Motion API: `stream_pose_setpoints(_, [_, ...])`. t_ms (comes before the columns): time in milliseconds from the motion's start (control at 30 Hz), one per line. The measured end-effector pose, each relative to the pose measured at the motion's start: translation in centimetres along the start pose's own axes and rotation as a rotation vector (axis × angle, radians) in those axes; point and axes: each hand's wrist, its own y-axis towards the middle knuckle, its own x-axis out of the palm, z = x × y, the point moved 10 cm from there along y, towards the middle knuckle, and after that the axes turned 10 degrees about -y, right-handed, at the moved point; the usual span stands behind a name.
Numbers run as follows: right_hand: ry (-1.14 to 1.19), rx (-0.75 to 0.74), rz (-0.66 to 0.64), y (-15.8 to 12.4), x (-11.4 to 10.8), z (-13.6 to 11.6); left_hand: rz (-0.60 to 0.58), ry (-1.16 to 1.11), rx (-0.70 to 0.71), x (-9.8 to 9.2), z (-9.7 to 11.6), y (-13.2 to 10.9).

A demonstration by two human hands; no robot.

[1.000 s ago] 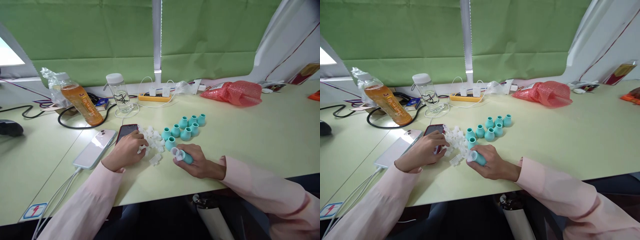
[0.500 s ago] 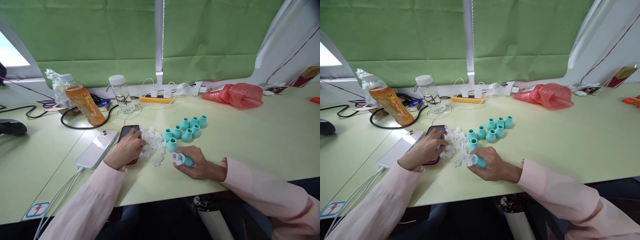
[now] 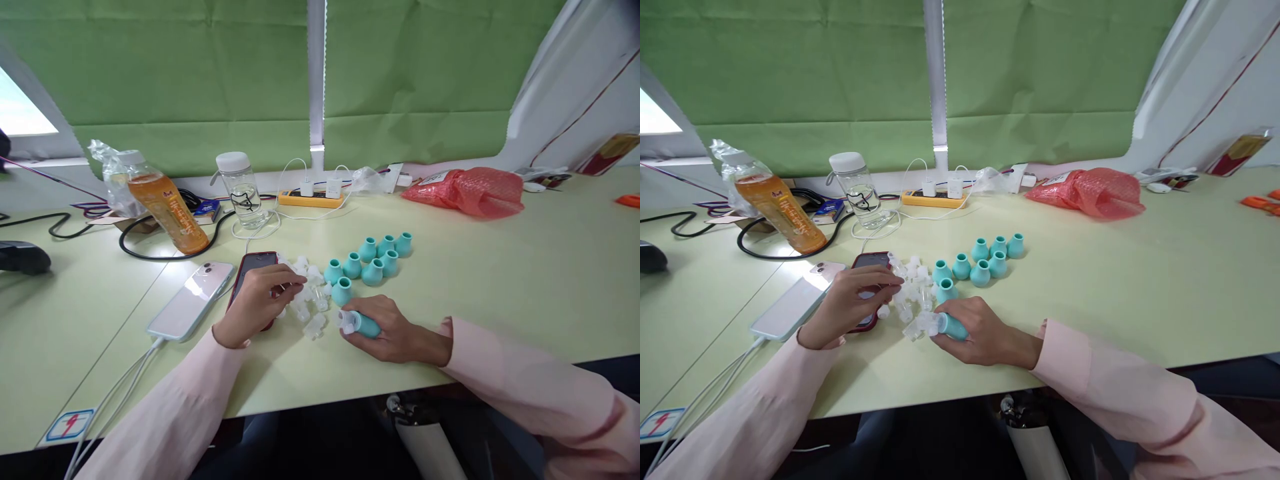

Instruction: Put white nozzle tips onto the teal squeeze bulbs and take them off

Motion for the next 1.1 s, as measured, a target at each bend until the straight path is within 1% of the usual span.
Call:
stream_pose_setpoints(67, [-0.007, 0.011, -0.035, 0.1, 0.3, 0.1, 0.073, -0.340, -0.078, -0.4, 0.1, -0.3])
stream_pose_setpoints(133, [-0.014, 0.021, -0.065, 0.2, 0.6, 0.1, 0.087, -0.558, -0.127, -0.1, 0.4, -0.5])
stream_pose_setpoints(200, [-0.019, 0.029, -0.079, 0.2, 0.6, 0.1, 0.040, -0.670, -0.162, 0.7, 0.7, -0.6])
stream_pose_setpoints(267, [-0.026, 0.039, -0.080, 0.1, 0.6, 0.1, -0.017, -0.730, -0.202, 1.5, 0.7, -0.6])
stream_pose_setpoints(333, [-0.031, 0.051, -0.088, 0.0, 0.6, 0.2, -0.027, -0.778, -0.254, 1.9, 0.2, -0.8])
stream_pose_setpoints(467, [-0.010, 0.094, -0.097, 0.0, 0.6, 0.6, 0.019, -0.844, -0.312, 2.1, -0.7, -1.1])
stream_pose_setpoints(633, [0.001, 0.101, -0.119, 0.2, 0.8, 0.7, -0.002, -0.908, -0.271, 2.6, -0.3, -1.1])
stream_pose_setpoints(733, [-0.004, 0.092, -0.123, 0.1, 0.8, 0.4, 0.001, -0.866, -0.268, 2.8, -0.4, -1.0])
stream_pose_setpoints(833, [-0.038, 0.114, -0.130, -0.1, 0.9, 0.4, 0.001, -0.814, -0.291, 2.9, -0.7, -1.1])
stream_pose_setpoints(1000, [-0.050, 0.114, -0.130, -0.2, 0.9, 0.4, -0.079, -0.776, -0.313, 3.6, -0.7, -1.1])
stream_pose_setpoints(1100, [-0.048, 0.125, -0.123, -0.1, 0.8, 0.5, -0.079, -0.758, -0.299, 3.5, -0.6, -1.1])
